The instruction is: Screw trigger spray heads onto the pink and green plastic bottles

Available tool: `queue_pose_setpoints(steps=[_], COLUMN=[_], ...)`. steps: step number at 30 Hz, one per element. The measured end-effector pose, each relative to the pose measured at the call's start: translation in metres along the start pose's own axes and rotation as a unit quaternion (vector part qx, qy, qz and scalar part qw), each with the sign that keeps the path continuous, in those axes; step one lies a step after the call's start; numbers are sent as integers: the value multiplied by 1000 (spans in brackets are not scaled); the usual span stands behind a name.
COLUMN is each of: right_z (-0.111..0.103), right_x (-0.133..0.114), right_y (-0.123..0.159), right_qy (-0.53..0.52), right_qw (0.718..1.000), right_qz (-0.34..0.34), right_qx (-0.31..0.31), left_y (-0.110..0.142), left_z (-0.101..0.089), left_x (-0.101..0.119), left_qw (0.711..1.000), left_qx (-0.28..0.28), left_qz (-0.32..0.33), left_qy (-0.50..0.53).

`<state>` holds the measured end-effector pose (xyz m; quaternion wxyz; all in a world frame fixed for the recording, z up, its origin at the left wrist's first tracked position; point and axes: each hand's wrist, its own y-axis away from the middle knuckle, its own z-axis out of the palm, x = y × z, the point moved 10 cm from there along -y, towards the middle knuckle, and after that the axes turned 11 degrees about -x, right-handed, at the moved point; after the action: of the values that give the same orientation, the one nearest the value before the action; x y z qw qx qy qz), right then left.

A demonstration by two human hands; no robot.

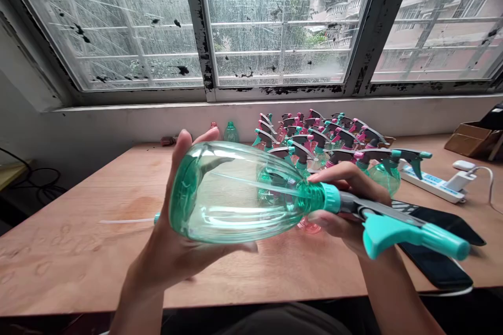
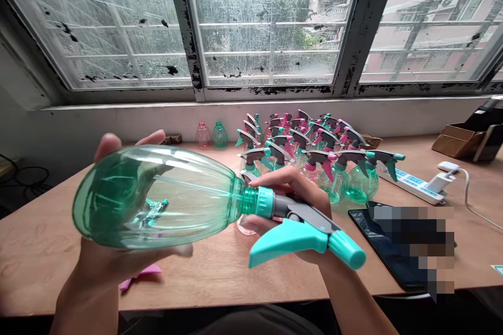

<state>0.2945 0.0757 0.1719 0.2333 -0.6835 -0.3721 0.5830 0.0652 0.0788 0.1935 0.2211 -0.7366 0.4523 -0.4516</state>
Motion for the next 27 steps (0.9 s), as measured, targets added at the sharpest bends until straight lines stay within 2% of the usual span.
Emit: queue_pose_setpoints(steps=[2, 6, 9, 16, 22, 27], right_z=[-2, -1, -2, -2, -8, -7], right_x=[1, 3, 7, 3, 9, 6], right_y=[1, 0, 0, 0, 1, 1], right_qy=[10, 4, -18, -20, -18, -18], right_qw=[1000, 1000, 1000, 1000, 999, 999], right_qz=[10, 18, 19, -17, 37, 33], right_qx=[12, 10, 13, -17, 21, 20], left_y=[-1, -1, -2, -1, -1, -1], left_z=[0, -3, -2, -2, -1, 0], left_x=[6, 3, 3, 8, 12, 10], left_qw=[1000, 1000, 998, 998, 998, 996], left_qx=[-3, 5, 1, 12, -5, -14], left_qz=[23, 15, 35, 27, 52, 73], left_qy=[-2, 14, 44, 49, 38, 39])
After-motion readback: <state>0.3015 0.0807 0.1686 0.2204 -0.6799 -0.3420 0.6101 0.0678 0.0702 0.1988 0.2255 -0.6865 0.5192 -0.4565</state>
